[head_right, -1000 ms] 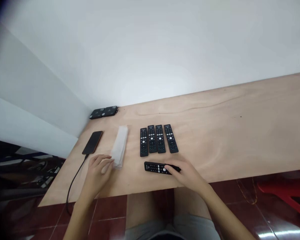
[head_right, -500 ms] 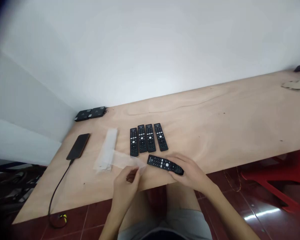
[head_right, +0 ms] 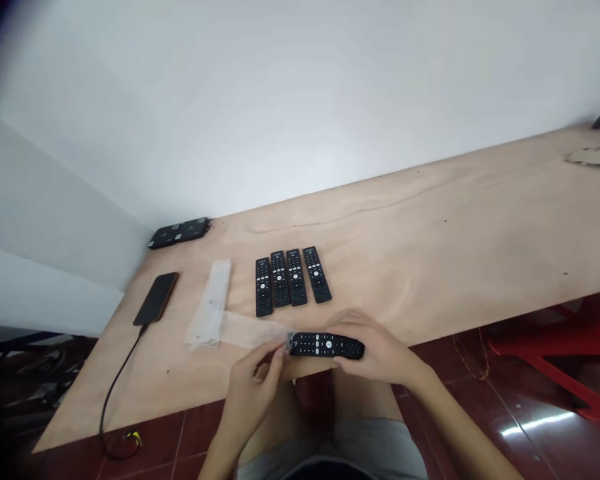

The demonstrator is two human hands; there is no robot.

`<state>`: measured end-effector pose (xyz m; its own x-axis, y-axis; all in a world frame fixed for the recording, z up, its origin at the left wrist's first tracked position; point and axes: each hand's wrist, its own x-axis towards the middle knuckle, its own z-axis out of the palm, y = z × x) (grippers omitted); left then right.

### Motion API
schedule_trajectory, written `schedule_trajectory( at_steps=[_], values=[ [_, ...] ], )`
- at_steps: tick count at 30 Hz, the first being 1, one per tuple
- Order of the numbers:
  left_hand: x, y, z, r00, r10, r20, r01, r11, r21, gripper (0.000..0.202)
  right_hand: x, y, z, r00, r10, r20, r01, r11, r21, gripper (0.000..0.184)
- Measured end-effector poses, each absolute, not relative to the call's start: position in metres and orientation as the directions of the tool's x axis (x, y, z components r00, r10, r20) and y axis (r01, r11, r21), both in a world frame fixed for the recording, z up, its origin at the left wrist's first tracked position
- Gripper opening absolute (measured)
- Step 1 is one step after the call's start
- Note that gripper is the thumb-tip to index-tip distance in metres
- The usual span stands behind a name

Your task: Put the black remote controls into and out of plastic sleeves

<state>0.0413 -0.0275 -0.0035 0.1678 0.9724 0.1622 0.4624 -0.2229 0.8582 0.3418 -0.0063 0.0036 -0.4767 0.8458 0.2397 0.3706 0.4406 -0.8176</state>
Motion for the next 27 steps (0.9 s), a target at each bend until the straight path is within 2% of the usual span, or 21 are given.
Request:
schedule_trajectory(
  at_steps=[4,9,11,16,19,21,25,27],
  values=[
    [0.020,-0.011,0.006,0.377,0.895,0.241,0.519,-0.419,0.745,0.028,0.343,-0.006,0.002,-0.479,0.851,0.218,0.412,0.437,-0.800,0.054],
    [0.004,0.022,0.013,0.570,0.792,0.217,0.562,-0.569,0.600,0.062,0.342,-0.005,0.000,-0.484,0.847,0.219,0.433,0.450,-0.781,0.057],
    [0.005,0.029,0.011,0.622,0.745,0.241,0.519,-0.623,0.586,0.059,0.340,-0.004,-0.001,-0.484,0.849,0.213,0.444,0.447,-0.776,0.058],
    [0.024,0.030,0.000,0.635,0.684,0.358,0.427,-0.697,0.576,0.038,0.327,-0.002,0.001,-0.485,0.845,0.226,0.426,0.454,-0.783,0.067],
    [0.033,0.025,-0.006,0.610,0.689,0.391,0.415,-0.698,0.583,0.037,0.318,0.002,0.003,-0.486,0.839,0.244,0.417,0.468,-0.780,0.068],
    [0.033,0.023,-0.005,0.613,0.699,0.369,0.425,-0.685,0.592,0.046,0.315,0.006,0.004,-0.501,0.830,0.247,0.417,0.481,-0.771,0.066],
    [0.017,0.020,0.006,0.604,0.757,0.250,0.515,-0.610,0.603,0.078,0.317,0.010,0.005,-0.522,0.818,0.242,0.418,0.493,-0.763,0.062],
    [0.010,0.019,0.008,0.576,0.781,0.239,0.547,-0.586,0.598,0.077,0.316,0.011,0.005,-0.527,0.815,0.241,0.414,0.494,-0.764,0.061]
  ],
)
